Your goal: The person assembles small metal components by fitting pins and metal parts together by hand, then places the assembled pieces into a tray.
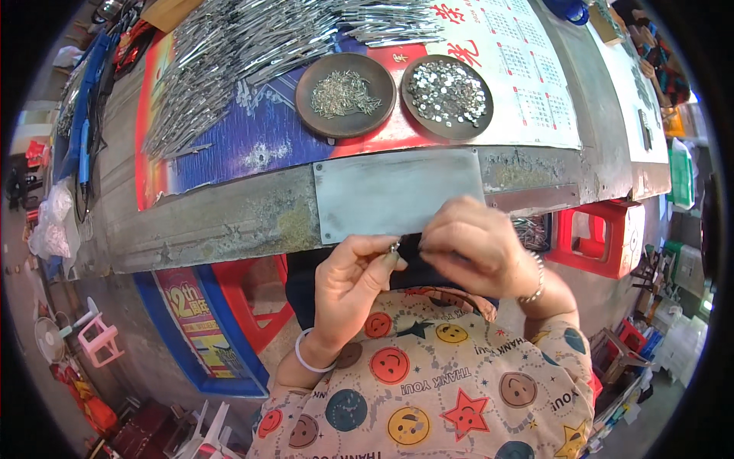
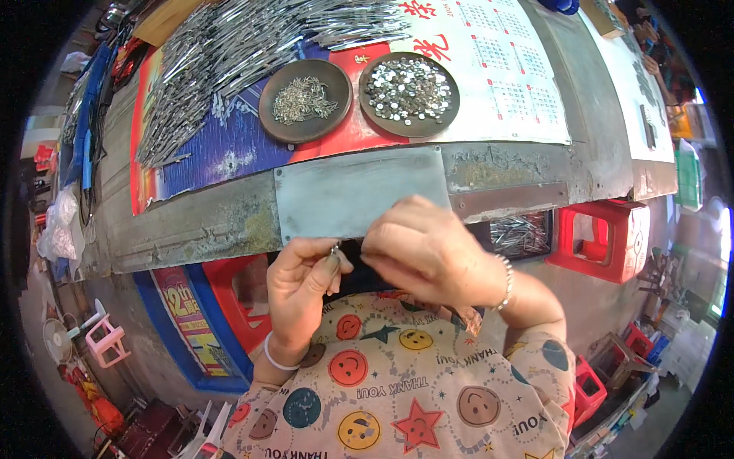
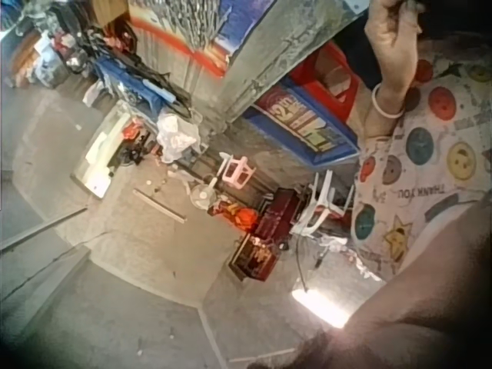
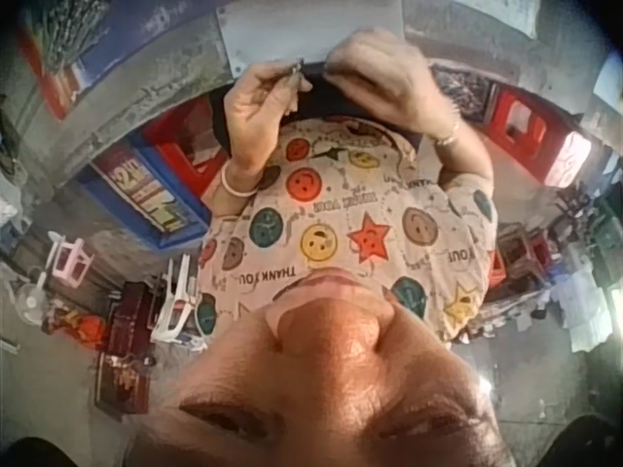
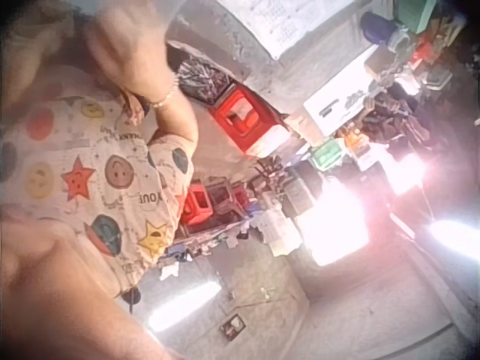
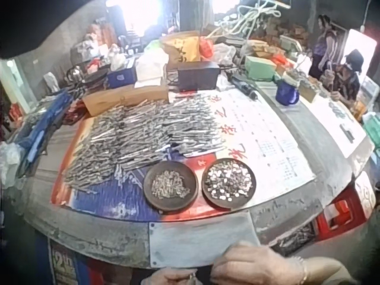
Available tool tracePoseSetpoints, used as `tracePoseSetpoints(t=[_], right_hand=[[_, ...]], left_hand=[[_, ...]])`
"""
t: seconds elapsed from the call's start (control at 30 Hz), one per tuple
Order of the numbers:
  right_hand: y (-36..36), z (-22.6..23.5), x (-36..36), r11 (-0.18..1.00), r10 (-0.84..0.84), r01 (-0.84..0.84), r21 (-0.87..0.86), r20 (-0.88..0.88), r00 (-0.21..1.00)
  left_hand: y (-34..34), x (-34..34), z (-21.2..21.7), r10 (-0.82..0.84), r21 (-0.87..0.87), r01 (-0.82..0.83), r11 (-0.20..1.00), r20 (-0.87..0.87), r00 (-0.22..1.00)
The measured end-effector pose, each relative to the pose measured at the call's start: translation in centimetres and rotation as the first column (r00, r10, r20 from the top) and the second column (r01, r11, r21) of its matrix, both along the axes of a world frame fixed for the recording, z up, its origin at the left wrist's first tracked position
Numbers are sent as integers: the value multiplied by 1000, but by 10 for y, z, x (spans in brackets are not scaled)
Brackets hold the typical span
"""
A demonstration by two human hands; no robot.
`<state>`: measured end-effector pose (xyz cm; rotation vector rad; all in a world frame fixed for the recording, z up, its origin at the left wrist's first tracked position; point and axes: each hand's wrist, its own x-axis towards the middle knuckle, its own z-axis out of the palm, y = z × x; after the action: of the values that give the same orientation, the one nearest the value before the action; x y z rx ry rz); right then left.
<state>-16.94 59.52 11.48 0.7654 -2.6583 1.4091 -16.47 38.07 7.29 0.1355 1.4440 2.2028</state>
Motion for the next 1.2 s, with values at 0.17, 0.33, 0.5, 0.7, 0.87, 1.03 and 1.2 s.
tracePoseSetpoints(t=[0.17,0.33,0.5,0.7,0.87,1.03,1.2], right_hand=[[-23,-17,18,872,-89,270,-409,409,908],[-28,-30,31,756,-69,347,-555,459,886],[-31,-30,34,824,-231,387,-413,379,896],[-33,-31,33,881,-275,334,-336,211,938],[-31,-36,32,874,-256,321,-366,215,942],[-24,-46,31,597,59,381,-706,512,857],[-23,-50,30,364,350,509,-780,621,701]], left_hand=[[6,4,0,36,57,-42,997,98,994],[12,8,-4,-37,107,23,994,127,991],[12,15,-5,-36,104,22,994,125,991],[13,20,-11,-64,137,52,989,80,995],[16,22,-15,-44,139,47,989,-27,999],[20,23,-14,-50,136,61,989,-84,995],[22,23,-7,-54,160,76,984,-138,989]])
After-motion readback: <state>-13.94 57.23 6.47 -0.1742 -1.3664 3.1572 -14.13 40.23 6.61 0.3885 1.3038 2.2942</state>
